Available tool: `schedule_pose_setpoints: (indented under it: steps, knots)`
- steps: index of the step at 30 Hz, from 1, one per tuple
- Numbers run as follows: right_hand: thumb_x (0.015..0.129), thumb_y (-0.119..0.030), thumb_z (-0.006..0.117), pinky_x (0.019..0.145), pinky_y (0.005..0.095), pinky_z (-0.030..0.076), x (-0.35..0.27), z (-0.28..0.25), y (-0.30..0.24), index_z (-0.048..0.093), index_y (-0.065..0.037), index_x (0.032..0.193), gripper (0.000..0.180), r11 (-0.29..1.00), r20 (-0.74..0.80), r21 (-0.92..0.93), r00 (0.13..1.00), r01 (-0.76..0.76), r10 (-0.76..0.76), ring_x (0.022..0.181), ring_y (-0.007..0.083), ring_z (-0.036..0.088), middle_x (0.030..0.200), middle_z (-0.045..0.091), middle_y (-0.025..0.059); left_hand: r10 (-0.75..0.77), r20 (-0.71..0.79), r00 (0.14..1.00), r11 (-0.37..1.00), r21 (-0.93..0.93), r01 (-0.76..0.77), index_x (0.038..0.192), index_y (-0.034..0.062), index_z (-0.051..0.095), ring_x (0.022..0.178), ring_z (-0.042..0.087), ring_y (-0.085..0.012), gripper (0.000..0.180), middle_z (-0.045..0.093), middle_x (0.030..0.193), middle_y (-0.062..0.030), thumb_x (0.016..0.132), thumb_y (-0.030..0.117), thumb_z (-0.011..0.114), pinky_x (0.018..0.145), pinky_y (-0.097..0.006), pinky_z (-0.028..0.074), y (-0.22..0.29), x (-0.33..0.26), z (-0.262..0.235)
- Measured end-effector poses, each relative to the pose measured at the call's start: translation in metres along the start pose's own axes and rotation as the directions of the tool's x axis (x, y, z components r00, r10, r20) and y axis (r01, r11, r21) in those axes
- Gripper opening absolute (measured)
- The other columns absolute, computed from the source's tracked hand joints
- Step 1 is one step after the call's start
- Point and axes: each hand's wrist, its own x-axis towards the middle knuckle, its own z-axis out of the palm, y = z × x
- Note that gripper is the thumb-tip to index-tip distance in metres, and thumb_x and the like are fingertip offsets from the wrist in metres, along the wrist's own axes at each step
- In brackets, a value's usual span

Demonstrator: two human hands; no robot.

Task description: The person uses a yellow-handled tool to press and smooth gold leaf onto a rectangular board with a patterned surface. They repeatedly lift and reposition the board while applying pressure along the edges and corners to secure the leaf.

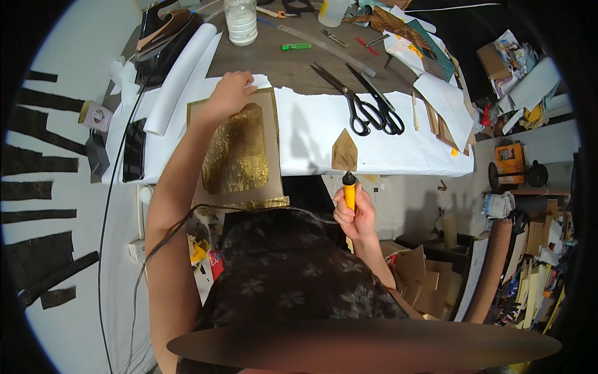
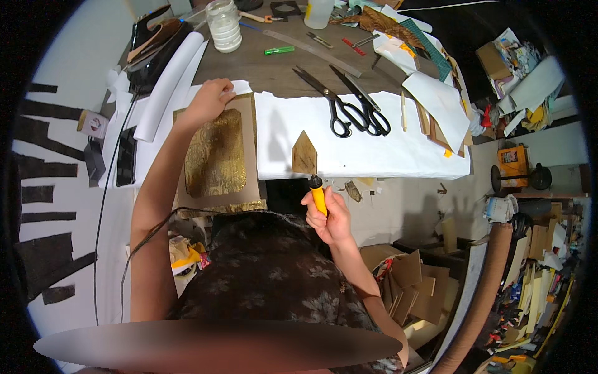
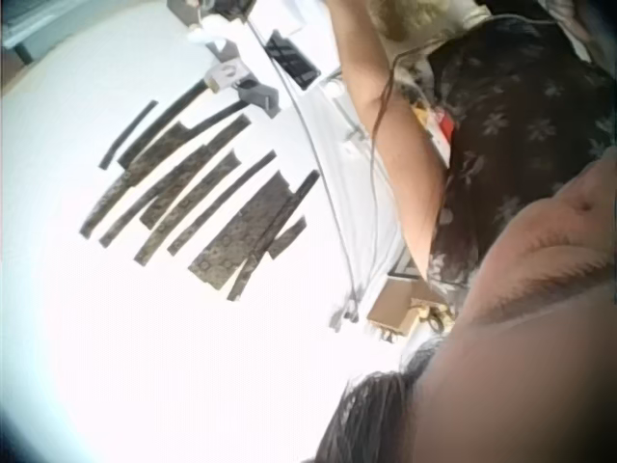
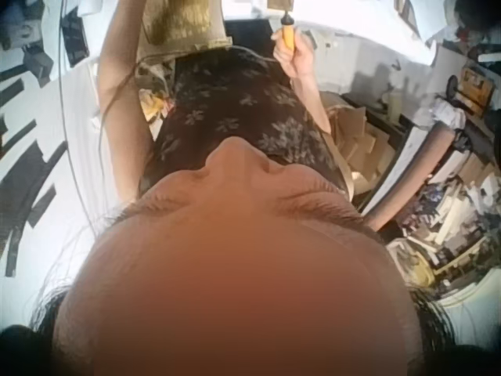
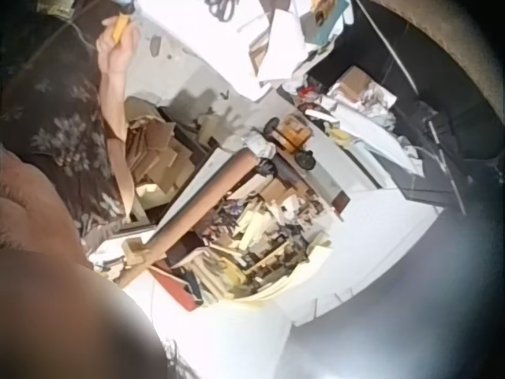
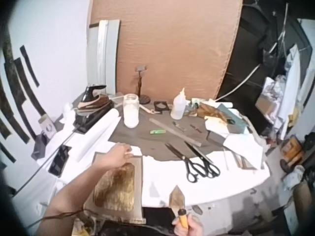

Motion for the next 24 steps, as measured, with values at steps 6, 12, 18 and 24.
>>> schedule_pose_setpoints:
  steps: [6,12,18,24]
  knots:
    - [0.114,-0.041,0.030,0.044,0.0228,0.023,-0.006,0.006,-0.004,0.060,0.009,0.108,0.059,1.000,0.015,0.013,1.000,0.009,-0.009,0.048,0.0057,0.027,0.062,0.039,-0.0016,-0.090,0.177,0.980,0.996,0.032,0.086,0.099,0.0019,0.064,0.103,0.064,-0.0379,0.017,0.070,0.103,-0.0183,0.090,0.016,0.067,0.087,-0.047,0.051,-0.025,0.028,0.020]
    - [0.113,-0.041,0.031,0.045,0.0228,0.023,-0.005,0.006,-0.009,0.060,0.009,0.108,0.058,0.999,0.001,-0.032,1.000,0.030,-0.030,0.048,0.0055,0.027,0.062,0.039,-0.0017,-0.060,0.125,0.990,0.970,-0.227,0.088,0.095,0.0008,0.057,0.075,0.058,-0.0238,0.008,0.062,0.079,-0.0120,0.090,0.006,0.061,0.071,-0.036,0.048,-0.028,0.036,0.013]
    - [0.113,-0.040,0.031,0.045,0.0225,0.024,0.002,0.007,-0.016,0.060,0.009,0.109,0.057,0.999,0.023,0.006,0.999,0.036,-0.036,0.047,0.0055,0.027,0.062,0.039,-0.0019,-0.226,0.178,0.958,0.880,-0.384,0.279,0.110,0.0026,0.065,0.093,0.065,-0.0332,0.026,0.070,0.101,-0.0201,0.092,0.021,0.058,0.086,-0.041,0.049,-0.023,0.041,-0.002]
    - [0.113,-0.040,0.029,0.044,0.0229,0.024,0.003,0.010,-0.020,0.060,0.008,0.108,0.057,0.991,0.126,0.130,0.991,0.016,-0.033,0.045,0.0058,0.026,0.061,0.038,-0.0018,-0.155,0.224,0.962,0.925,-0.310,0.221,0.094,-0.0027,0.068,0.076,0.063,-0.0142,0.030,0.069,0.084,-0.0062,0.088,0.025,0.077,0.070,-0.031,0.049,-0.021,0.038,-0.011]
